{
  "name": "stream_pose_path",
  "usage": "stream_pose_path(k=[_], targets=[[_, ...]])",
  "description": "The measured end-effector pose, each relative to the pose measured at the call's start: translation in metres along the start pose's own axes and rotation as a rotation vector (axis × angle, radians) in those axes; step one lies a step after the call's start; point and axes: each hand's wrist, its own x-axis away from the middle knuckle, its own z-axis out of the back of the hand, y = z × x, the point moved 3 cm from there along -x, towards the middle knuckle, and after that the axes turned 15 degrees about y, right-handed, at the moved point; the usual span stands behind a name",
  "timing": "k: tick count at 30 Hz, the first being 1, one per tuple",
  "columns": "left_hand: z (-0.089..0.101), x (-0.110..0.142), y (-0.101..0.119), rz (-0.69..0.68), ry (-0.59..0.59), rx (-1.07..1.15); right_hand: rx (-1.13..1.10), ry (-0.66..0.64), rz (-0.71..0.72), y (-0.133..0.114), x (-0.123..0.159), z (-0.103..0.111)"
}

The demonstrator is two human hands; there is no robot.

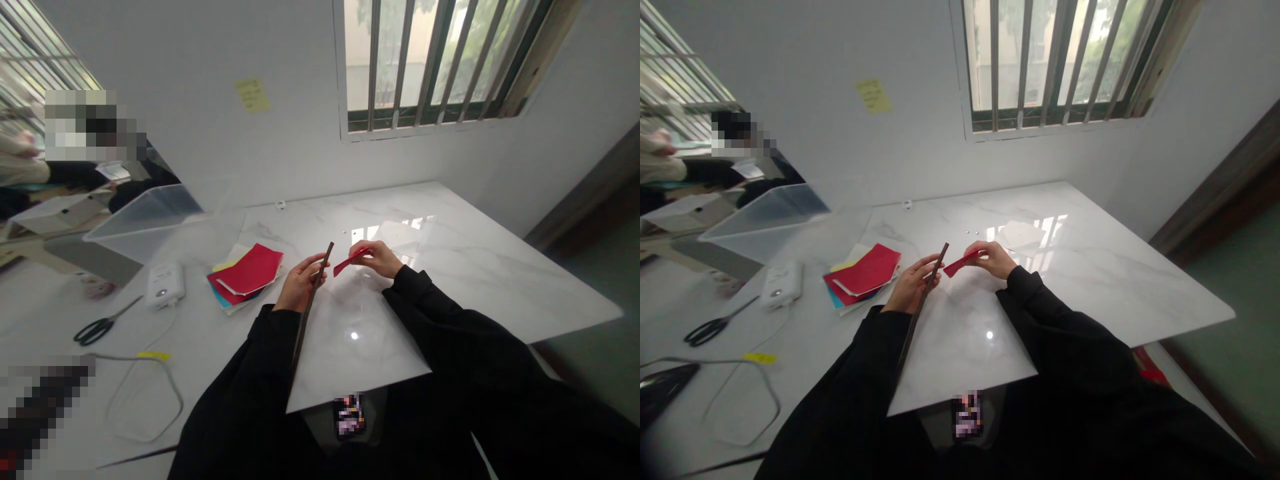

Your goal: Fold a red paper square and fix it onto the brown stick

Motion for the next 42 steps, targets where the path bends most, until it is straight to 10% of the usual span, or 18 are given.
stream_pose_path(k=[27,42], targets=[[-0.005,0.005,-0.008,0.068,-0.276,-0.016,0.236,0.008,0.376,-0.023,-0.001,0.007],[-0.005,0.005,-0.011,0.078,-0.319,-0.003,-0.047,-0.099,-0.109,-0.014,0.0,0.003]])
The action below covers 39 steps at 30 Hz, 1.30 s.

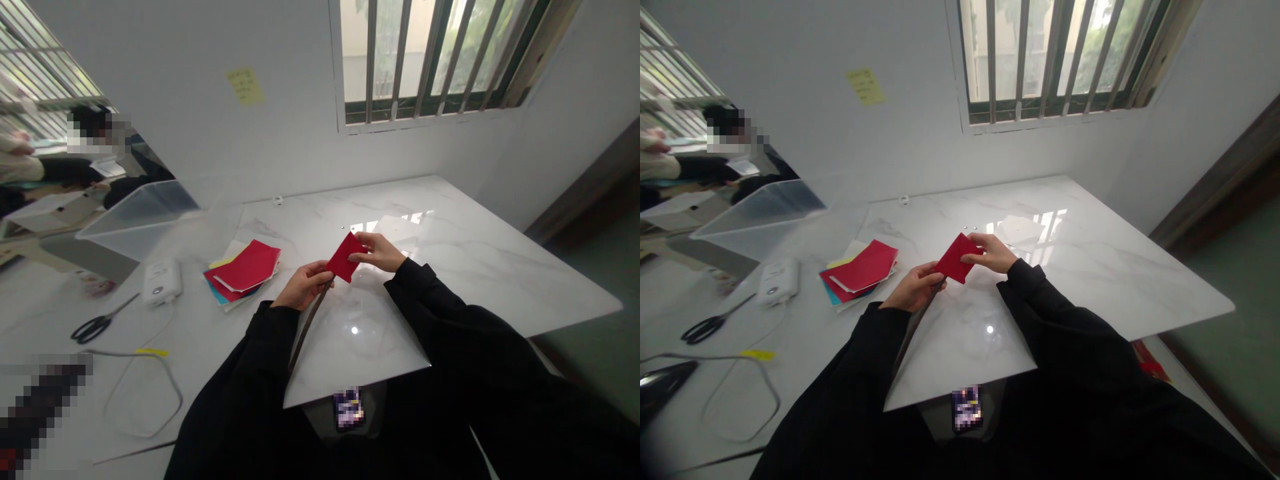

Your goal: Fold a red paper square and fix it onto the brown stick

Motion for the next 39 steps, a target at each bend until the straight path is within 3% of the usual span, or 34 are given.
stream_pose_path(k=[7,17,23,28,30,33,39], targets=[[0.002,-0.003,-0.004,0.002,-0.015,-0.003,-0.207,-0.052,-0.149,0.011,-0.001,-0.005],[0.001,-0.002,-0.001,0.032,-0.01,-0.008,-0.202,0.013,-0.183,0.019,-0.005,0.0],[0.005,-0.006,0.0,0.015,0.067,-0.029,-0.146,0.15,-0.193,0.028,-0.01,0.01],[0.01,-0.006,0.008,-0.053,0.225,0.02,0.242,0.474,-0.069,0.034,-0.012,0.028],[0.01,-0.005,0.01,-0.06,0.259,0.031,0.371,0.502,-0.032,0.031,-0.009,0.029],[0.01,-0.005,0.011,-0.064,0.267,0.025,0.43,0.406,-0.015,0.024,-0.005,0.024],[0.013,-0.007,0.011,-0.091,0.318,0.062,0.658,0.037,-0.097,0.024,-0.003,0.01]])
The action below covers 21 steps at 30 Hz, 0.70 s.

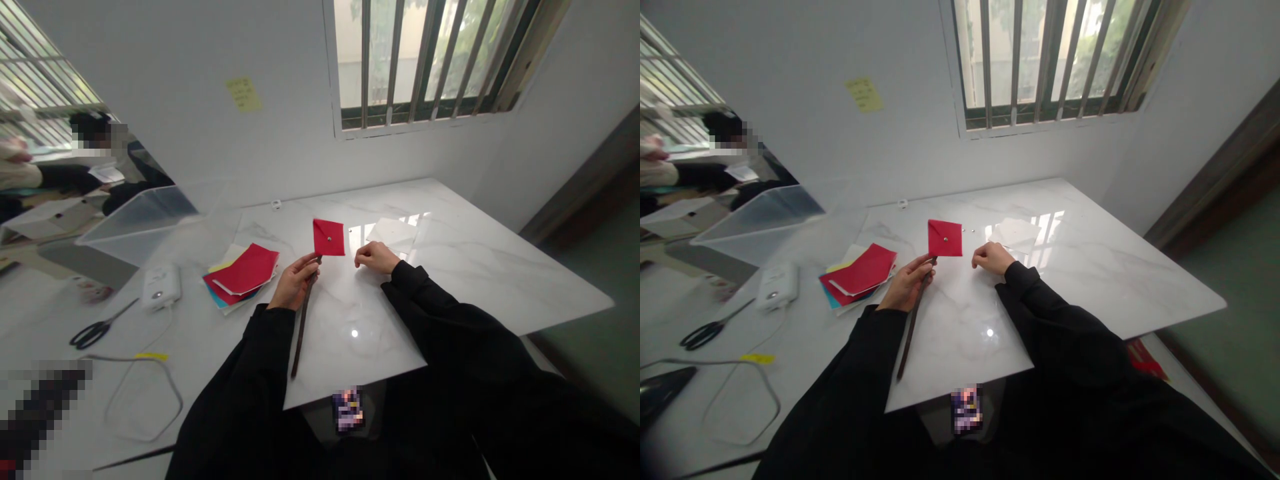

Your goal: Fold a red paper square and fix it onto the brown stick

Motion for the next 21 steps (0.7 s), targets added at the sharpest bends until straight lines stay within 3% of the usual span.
stream_pose_path(k=[7,11,14,21], targets=[[0.0,0.0004,0.0,-0.004,-0.007,-0.015,0.011,0.15,-0.024,0.0027,-0.001,0.0013],[-0.0028,0.0017,-0.0037,0.046,-0.085,-0.065,-0.058,0.265,-0.029,0.0034,0.0003,0.0034],[-0.0052,0.0033,-0.0048,0.058,-0.139,-0.095,-0.066,0.251,-0.016,0.0037,0.001,0.0009],[-0.0065,0.0038,-0.0041,0.039,-0.136,-0.1,-0.032,0.258,-0.026,0.0029,0.0011,-0.0001]])
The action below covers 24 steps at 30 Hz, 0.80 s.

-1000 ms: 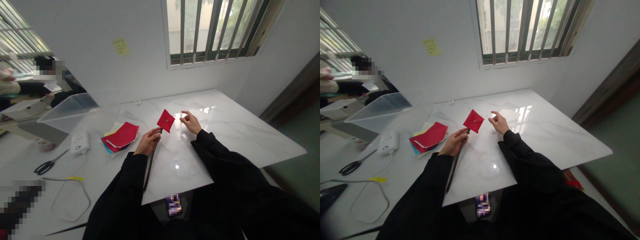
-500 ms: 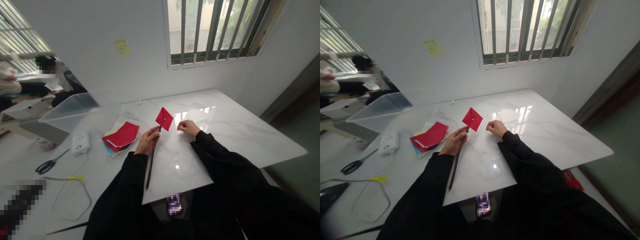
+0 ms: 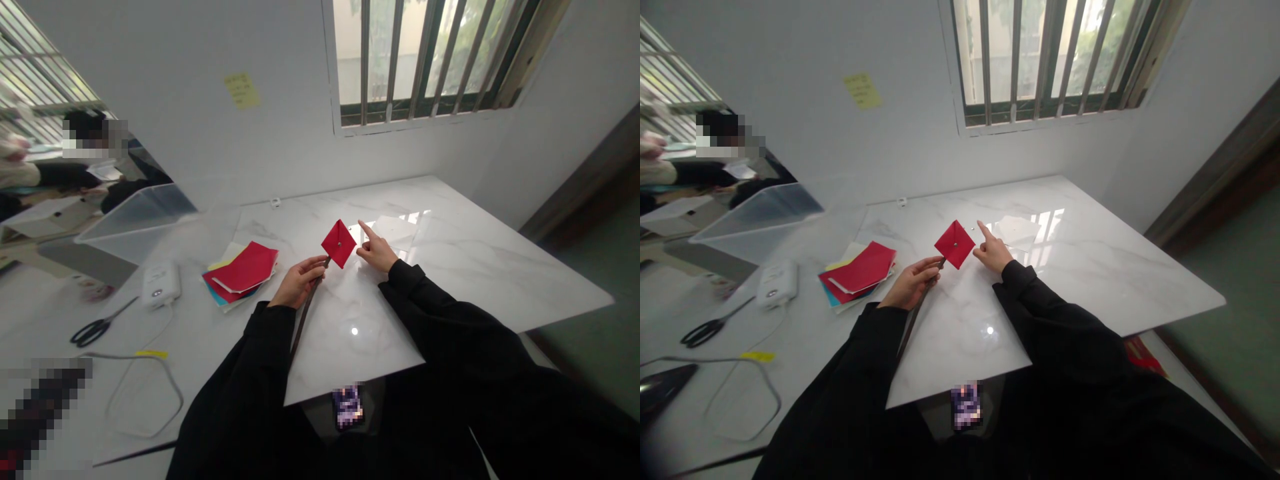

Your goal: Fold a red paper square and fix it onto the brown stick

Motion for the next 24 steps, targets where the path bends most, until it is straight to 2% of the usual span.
stream_pose_path(k=[6,10,19,24], targets=[[0.008,-0.004,0.004,-0.033,0.098,0.078,0.153,-0.16,-0.007,0.005,-0.004,-0.001],[0.011,-0.005,0.005,-0.03,0.137,0.116,0.145,-0.145,0.003,0.003,-0.004,-0.001],[0.01,-0.007,-0.001,0.01,0.089,0.075,0.141,-0.104,-0.019,0.0,-0.002,0.0],[0.009,-0.007,-0.003,0.022,0.058,0.032,0.051,0.004,-0.02,-0.002,-0.002,0.004]])
